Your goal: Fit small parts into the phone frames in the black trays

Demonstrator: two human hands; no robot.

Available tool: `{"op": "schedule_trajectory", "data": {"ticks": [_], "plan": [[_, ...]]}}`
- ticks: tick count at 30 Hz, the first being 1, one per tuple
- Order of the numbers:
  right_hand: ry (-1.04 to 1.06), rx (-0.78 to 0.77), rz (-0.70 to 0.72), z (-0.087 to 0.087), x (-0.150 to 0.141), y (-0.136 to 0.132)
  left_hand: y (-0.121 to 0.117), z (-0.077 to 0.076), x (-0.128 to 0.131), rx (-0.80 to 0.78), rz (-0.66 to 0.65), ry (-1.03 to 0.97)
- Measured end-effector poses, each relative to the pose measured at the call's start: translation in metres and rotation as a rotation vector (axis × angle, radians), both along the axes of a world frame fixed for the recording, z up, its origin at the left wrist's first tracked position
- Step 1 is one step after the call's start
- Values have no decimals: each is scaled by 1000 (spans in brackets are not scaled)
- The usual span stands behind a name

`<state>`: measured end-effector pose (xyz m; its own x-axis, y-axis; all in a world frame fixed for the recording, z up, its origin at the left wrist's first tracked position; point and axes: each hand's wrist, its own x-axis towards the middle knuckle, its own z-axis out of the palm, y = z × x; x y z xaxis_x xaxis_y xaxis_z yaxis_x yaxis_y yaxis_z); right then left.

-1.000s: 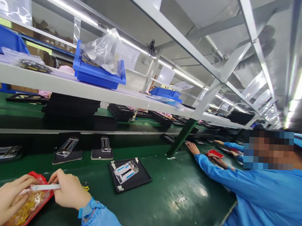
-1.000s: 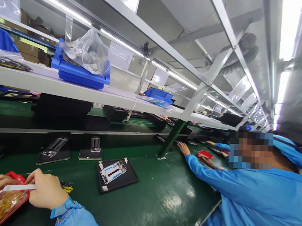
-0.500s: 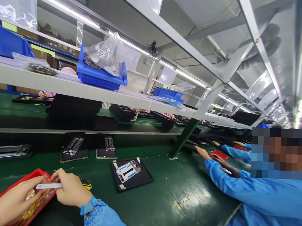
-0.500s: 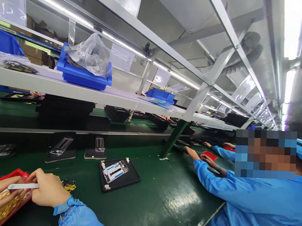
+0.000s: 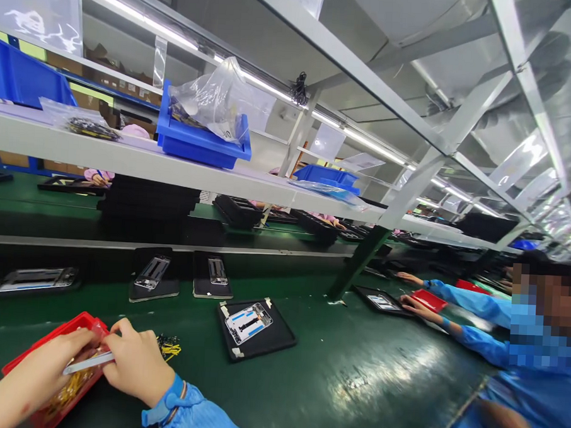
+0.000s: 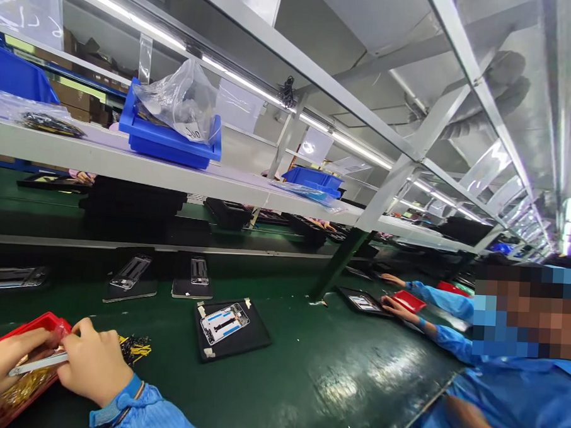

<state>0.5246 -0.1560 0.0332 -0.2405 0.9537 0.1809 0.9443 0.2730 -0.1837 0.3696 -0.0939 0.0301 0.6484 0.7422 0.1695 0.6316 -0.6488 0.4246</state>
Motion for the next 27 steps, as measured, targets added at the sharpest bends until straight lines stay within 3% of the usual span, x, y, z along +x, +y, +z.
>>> {"op": "schedule_trajectory", "data": {"ticks": [3,13,22,27], "plan": [[-67,-9,18,-3,0,1,1,-4,-2,-117,-114,-12],[2,-66,51,4,4,1,6,-20,-4,-24,-70,-44],[165,-121,-46,1,-1,3,-3,-1,-2,-21,-27,28],[317,-128,-198,5,1,19,10,17,-22,-61,20,26]]}}
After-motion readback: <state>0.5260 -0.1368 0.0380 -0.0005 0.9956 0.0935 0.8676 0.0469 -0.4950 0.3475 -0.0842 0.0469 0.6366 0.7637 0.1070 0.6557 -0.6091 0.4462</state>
